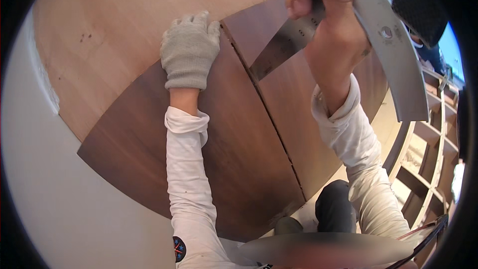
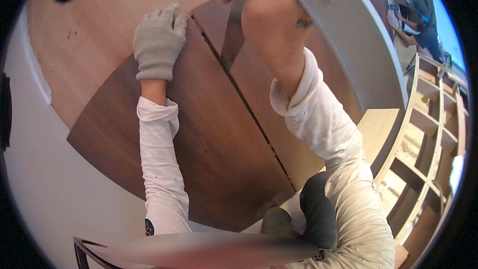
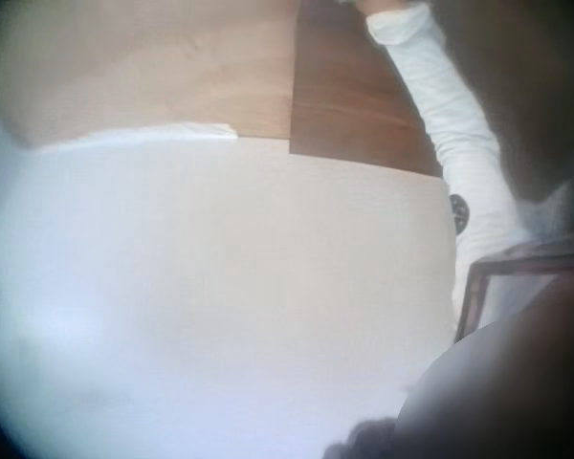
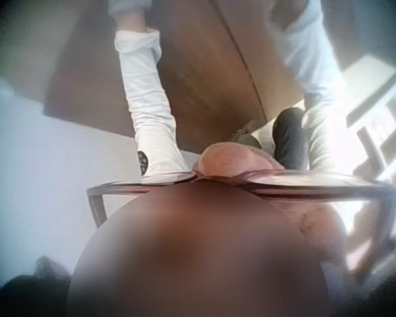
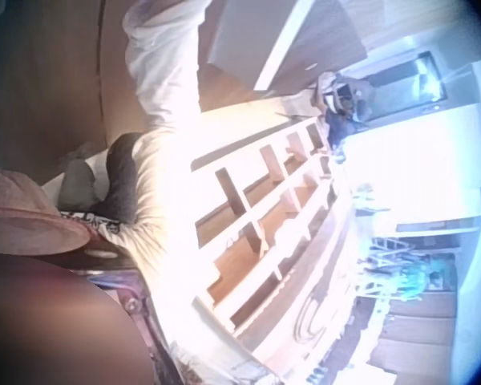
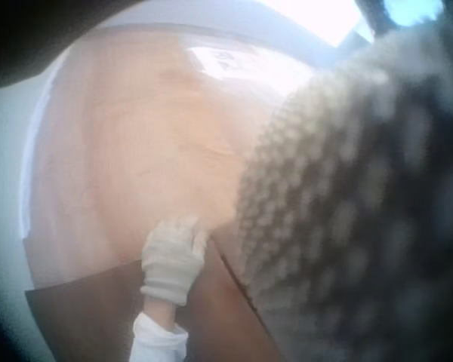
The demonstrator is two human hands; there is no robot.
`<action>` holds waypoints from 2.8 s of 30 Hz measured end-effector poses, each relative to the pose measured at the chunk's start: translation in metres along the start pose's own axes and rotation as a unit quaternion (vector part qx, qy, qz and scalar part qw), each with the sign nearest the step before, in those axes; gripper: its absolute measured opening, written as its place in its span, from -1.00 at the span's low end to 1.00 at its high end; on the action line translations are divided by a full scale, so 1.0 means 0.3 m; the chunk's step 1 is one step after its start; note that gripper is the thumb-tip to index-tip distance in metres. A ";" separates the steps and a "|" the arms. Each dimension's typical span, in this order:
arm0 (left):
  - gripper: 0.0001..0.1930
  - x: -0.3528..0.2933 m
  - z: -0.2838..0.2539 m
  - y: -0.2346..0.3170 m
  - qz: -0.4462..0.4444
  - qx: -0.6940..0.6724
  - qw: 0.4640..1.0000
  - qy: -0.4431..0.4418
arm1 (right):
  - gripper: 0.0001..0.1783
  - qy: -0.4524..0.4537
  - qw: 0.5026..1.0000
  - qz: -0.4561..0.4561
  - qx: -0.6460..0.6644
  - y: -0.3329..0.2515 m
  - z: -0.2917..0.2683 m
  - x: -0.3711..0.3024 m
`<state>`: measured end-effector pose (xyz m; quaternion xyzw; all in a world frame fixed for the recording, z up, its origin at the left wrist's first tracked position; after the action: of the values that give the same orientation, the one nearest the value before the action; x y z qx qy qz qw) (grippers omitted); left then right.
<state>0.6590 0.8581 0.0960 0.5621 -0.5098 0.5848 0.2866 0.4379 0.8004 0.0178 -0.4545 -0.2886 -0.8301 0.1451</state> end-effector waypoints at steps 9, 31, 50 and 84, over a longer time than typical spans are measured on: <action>-0.66 -0.014 0.079 0.065 0.056 0.086 0.994 -0.024 | -0.19 0.035 0.999 -0.009 0.024 -0.044 -0.114 -0.170; -0.68 -0.021 0.067 0.068 0.036 0.032 0.999 -0.009 | -0.18 -0.041 0.973 -0.127 -0.189 -0.419 -0.262 -0.240; -0.66 -0.006 0.070 0.043 -0.008 -0.016 1.000 -0.007 | -0.55 -0.090 0.962 -0.241 -0.094 -0.243 -0.077 -0.184; -0.70 -0.007 0.083 0.035 -0.013 0.030 0.999 0.002 | -0.53 -0.094 0.984 -0.149 -0.018 -0.285 -0.221 -0.159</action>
<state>0.6590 0.8326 0.0873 0.5755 -0.4844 0.5972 0.2784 0.3763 0.8264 -0.0797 -0.4851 -0.3504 -0.8010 -0.0165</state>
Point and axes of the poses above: each hand's wrist, its own x-axis towards the middle knuckle, its own z-axis out of the palm, y = z × x, the point moved 7 cm from there along x, towards the middle knuckle, and after that the axes turned 8 degrees about -z, right-handed, at the moved point
